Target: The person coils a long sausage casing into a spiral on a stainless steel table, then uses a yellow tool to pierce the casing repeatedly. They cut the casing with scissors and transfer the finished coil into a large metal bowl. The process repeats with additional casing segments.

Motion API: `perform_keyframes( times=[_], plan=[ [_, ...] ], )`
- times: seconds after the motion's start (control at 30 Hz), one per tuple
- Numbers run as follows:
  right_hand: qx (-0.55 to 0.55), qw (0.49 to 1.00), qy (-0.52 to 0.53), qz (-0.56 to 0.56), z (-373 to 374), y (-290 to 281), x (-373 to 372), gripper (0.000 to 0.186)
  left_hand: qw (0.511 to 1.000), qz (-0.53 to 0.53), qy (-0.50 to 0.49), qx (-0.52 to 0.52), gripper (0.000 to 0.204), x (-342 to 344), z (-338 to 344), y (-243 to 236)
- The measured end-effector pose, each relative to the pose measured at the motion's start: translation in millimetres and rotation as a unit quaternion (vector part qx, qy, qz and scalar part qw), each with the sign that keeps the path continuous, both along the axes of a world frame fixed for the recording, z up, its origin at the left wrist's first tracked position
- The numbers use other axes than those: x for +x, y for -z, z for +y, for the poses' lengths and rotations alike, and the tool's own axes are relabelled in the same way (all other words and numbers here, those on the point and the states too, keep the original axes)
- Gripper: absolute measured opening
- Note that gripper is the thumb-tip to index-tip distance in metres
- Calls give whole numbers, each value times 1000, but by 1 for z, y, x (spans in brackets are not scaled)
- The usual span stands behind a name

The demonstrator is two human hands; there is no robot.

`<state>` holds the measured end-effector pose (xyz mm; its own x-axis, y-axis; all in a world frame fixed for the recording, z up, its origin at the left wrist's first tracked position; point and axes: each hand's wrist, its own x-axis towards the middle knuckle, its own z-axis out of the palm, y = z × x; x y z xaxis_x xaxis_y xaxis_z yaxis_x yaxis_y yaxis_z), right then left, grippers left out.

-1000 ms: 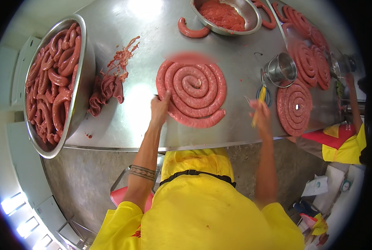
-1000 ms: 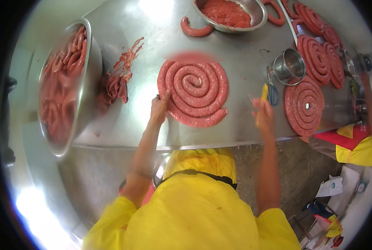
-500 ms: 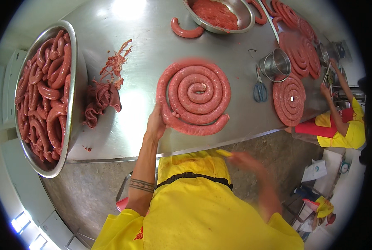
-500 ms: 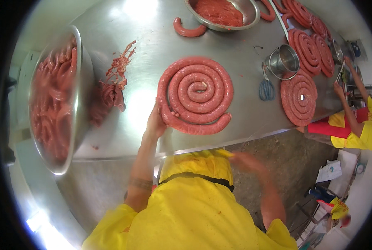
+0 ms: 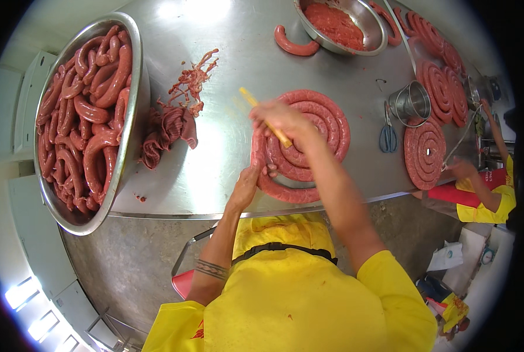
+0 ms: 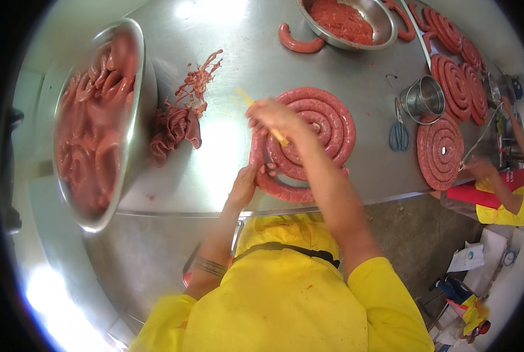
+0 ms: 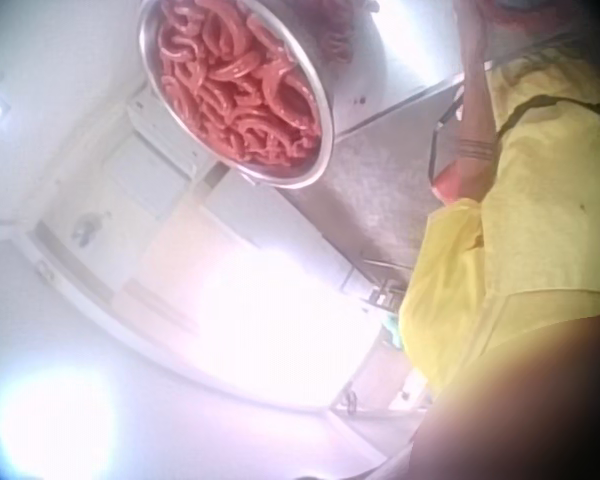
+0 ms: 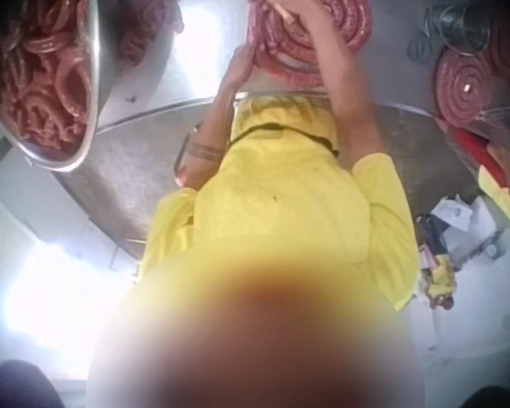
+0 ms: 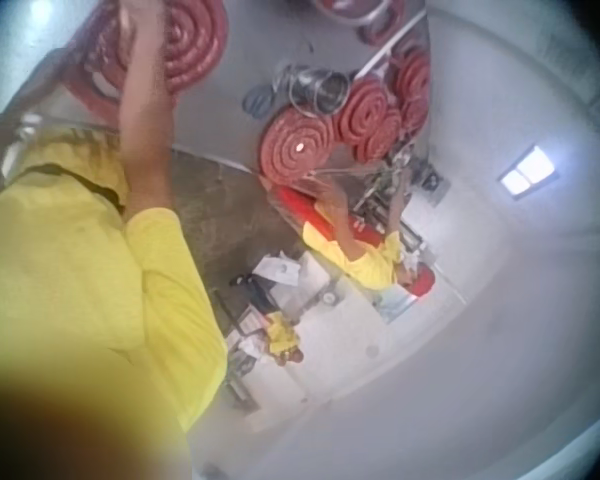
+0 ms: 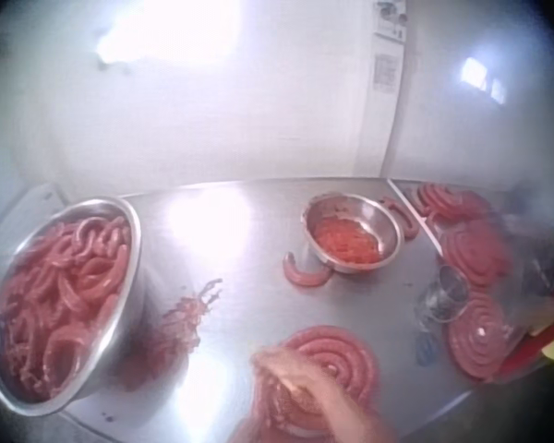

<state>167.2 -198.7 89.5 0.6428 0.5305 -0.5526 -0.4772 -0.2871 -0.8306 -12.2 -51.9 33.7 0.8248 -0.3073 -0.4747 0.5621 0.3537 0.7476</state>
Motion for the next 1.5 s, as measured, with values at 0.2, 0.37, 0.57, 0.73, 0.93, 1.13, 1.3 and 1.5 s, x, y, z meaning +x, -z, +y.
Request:
perform_keyframes(
  times=[0.2, 0.37, 0.57, 0.73, 0.93, 1.13, 1.3, 1.5],
  plan=[
    [84, 984, 145, -61, -121, -57, 0, 28, 962, -119, 104, 222, 48, 1, 2, -2],
    [-73, 985, 97, -122, -210, -67, -91, 31, 984, 1, -29, -177, 34, 1, -3, 23],
    [-15, 996, -4, 89, -211, -36, -193, 37, 952, 95, -288, -52, 26, 3, -21, 17],
    [-114, 877, 107, -454, -95, -9, -115, 22, 683, -359, -116, 625, 25, -6, -16, -9],
    [24, 932, -202, -299, 4, -7, -91, 19, 794, -214, -184, 539, 23, -10, -10, -4],
    [-11, 841, -52, -539, -22, -133, -89, 16, 889, -194, -77, 408, 16, 0, 0, 4],
    [323, 851, 376, -173, -200, -168, -57, 16, 832, -235, -11, 502, 19, 0, -10, 14],
    [-162, 934, 271, -168, -296, -82, -126, 26, 940, -19, -129, 315, 15, 12, 5, 11]
  ],
)
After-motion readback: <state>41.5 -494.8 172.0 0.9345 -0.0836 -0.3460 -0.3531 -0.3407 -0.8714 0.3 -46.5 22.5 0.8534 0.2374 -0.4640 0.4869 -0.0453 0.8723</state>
